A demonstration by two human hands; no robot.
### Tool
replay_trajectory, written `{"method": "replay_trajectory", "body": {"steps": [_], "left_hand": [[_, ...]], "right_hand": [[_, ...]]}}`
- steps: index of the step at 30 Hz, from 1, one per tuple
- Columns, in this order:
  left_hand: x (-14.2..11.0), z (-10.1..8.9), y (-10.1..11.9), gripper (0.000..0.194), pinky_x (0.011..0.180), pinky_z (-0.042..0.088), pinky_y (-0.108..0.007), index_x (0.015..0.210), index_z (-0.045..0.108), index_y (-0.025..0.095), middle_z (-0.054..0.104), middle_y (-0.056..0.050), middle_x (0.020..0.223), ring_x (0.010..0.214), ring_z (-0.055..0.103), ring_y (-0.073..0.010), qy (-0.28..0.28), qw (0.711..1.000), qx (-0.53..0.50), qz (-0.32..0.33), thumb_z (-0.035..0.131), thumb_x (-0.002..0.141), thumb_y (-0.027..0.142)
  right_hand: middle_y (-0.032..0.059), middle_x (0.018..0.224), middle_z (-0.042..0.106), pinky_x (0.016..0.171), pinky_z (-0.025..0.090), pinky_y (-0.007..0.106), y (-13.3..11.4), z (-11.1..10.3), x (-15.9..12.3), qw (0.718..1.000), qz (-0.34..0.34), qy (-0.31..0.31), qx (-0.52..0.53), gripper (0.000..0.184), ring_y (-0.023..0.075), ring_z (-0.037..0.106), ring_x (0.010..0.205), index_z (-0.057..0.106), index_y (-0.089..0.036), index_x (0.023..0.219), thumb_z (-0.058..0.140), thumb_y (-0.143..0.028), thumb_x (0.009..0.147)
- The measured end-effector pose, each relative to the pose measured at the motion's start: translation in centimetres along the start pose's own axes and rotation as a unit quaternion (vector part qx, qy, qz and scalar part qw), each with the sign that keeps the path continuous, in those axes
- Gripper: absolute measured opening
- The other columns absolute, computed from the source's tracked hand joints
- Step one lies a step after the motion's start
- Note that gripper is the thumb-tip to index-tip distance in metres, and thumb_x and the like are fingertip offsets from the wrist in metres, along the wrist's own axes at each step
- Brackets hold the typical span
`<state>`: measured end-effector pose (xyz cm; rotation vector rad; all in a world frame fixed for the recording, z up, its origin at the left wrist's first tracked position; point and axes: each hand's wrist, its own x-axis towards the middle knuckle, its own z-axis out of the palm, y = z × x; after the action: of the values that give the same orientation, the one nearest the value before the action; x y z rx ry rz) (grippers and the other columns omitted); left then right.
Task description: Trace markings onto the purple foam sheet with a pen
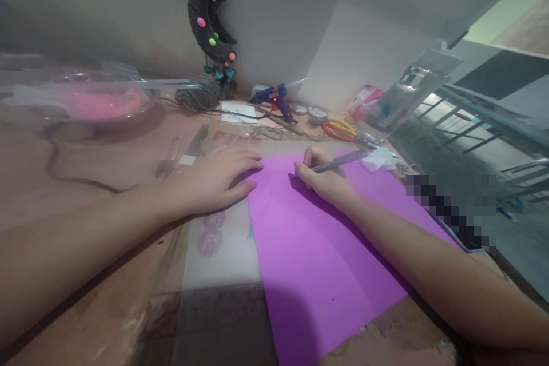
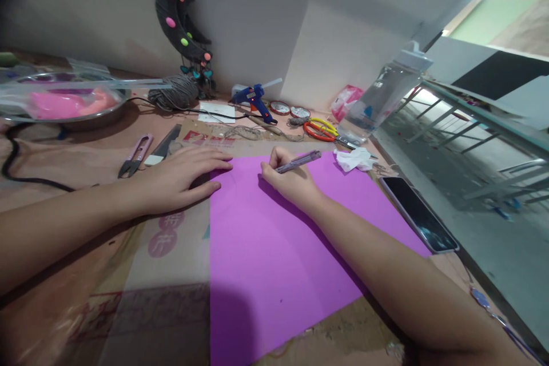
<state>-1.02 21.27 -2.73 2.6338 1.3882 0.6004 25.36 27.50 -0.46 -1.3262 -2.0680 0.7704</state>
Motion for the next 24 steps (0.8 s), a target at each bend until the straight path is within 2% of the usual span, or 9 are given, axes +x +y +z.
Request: {"method": "replay_trajectory", "body": {"steps": [6, 19, 22, 24], "left_hand": [[0.03, -0.21, 0.14, 0.05, 0.125, 0.041, -0.054, 0.138, 0.069, 0.016, 0.065, -0.013, 0.152, 0.144, 0.057, -0.0324, -0.011, 1.0, -0.001, -0.008, 0.045, 0.105, 0.045], [-0.03, -0.07, -0.07, 0.046, 0.125, 0.04, -0.052, 0.137, 0.069, 0.018, 0.064, -0.013, 0.153, 0.144, 0.057, -0.0313, 0.002, 1.0, -0.006, 0.004, 0.048, 0.105, 0.043], [0.11, 0.11, 0.31, 0.043, 0.122, 0.044, -0.05, 0.135, 0.069, 0.019, 0.068, -0.012, 0.148, 0.139, 0.061, -0.0307, 0.013, 1.0, -0.004, 0.002, 0.048, 0.104, 0.041], [0.28, -0.15, 0.6, 0.041, 0.115, 0.049, -0.048, 0.132, 0.071, 0.019, 0.073, -0.012, 0.139, 0.131, 0.066, -0.0306, 0.034, 0.999, 0.007, -0.031, 0.047, 0.103, 0.036]], "right_hand": [[-0.0065, 0.054, 0.05, 0.057, 0.034, 0.029, -0.24, -0.05, -0.1, 1.0, 0.0, -0.008, 0.01, 0.03, 0.013, 0.045, 0.053, 0.041, -0.027, 0.071, 0.061, -0.044, 0.083], [-0.0084, 0.05, 0.051, 0.056, 0.033, 0.03, -0.77, -0.25, -0.37, 1.0, 0.01, -0.01, 0.006, 0.029, 0.0117, 0.044, 0.047, 0.041, -0.027, 0.071, 0.062, -0.041, 0.086], [-0.0082, 0.05, 0.051, 0.058, 0.036, 0.03, -0.73, -0.32, -0.33, 0.999, 0.006, -0.006, 0.032, 0.029, 0.0127, 0.047, 0.05, 0.043, -0.027, 0.073, 0.063, -0.042, 0.087], [-0.0083, 0.051, 0.052, 0.059, 0.037, 0.03, -0.58, -0.4, -0.21, 0.998, 0.002, 0.001, 0.063, 0.03, 0.0132, 0.049, 0.052, 0.044, -0.027, 0.075, 0.063, -0.045, 0.089]]}}
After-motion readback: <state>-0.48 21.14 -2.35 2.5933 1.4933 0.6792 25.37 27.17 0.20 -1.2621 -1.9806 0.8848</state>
